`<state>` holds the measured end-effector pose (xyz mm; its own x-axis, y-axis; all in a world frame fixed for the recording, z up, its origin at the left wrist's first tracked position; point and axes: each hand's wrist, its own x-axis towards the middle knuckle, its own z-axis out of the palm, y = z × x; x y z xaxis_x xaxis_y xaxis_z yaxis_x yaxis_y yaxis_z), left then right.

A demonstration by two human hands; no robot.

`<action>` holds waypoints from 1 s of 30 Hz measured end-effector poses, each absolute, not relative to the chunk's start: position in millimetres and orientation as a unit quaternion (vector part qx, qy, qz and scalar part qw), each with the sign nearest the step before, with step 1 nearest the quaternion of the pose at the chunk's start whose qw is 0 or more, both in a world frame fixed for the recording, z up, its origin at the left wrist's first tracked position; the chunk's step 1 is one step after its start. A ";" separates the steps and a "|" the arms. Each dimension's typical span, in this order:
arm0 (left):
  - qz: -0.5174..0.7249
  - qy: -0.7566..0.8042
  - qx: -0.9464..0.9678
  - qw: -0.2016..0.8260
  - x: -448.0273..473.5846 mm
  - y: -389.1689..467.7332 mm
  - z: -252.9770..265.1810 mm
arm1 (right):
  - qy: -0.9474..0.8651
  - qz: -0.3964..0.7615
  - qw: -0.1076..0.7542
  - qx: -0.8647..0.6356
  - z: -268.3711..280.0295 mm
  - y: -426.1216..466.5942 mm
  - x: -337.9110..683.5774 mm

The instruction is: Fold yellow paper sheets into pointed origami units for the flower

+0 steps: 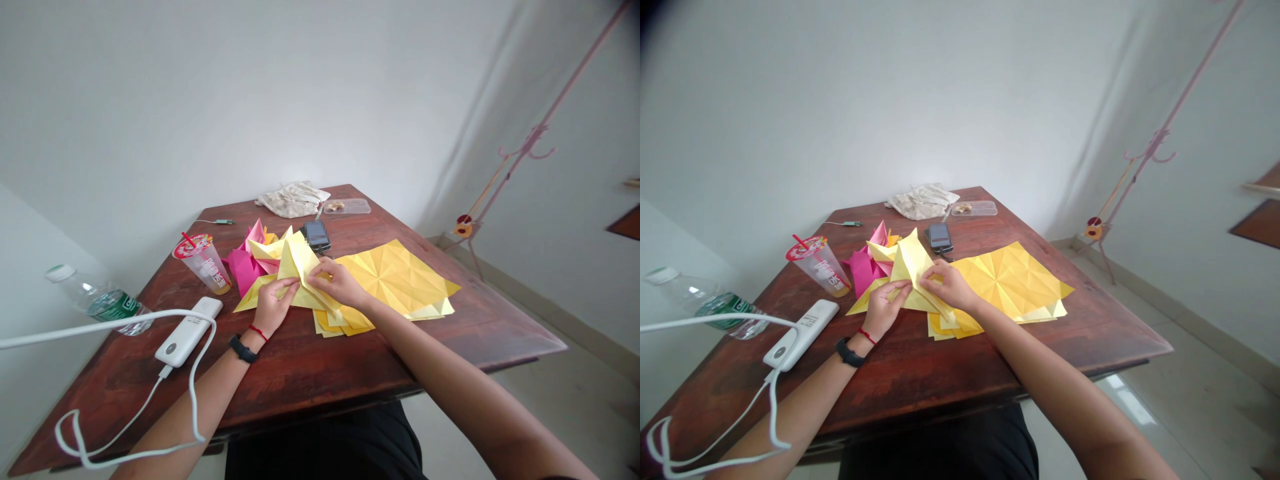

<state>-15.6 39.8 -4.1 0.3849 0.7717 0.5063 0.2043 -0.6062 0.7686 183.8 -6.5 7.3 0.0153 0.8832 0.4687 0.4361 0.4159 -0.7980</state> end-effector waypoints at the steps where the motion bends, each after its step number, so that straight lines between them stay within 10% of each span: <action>1: 0.454 0.317 0.771 0.315 -16.0 39.7 -4.2 | -0.673 0.204 0.504 -0.501 6.4 -6.7 183.0; 14: 0.459 0.349 0.748 0.330 -16.0 42.8 -4.1 | -0.686 0.130 0.517 -0.496 2.4 -9.2 176.3; 30: 0.501 0.343 0.678 0.415 -14.5 43.8 -3.6 | -0.593 0.345 0.538 -0.489 7.5 -10.2 172.7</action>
<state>-14.5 43.8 -3.6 0.2630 0.8803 0.3949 0.0487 -0.4209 0.9058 172.7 -10.2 7.5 0.0582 0.9521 0.3003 0.2088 0.2825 -0.9363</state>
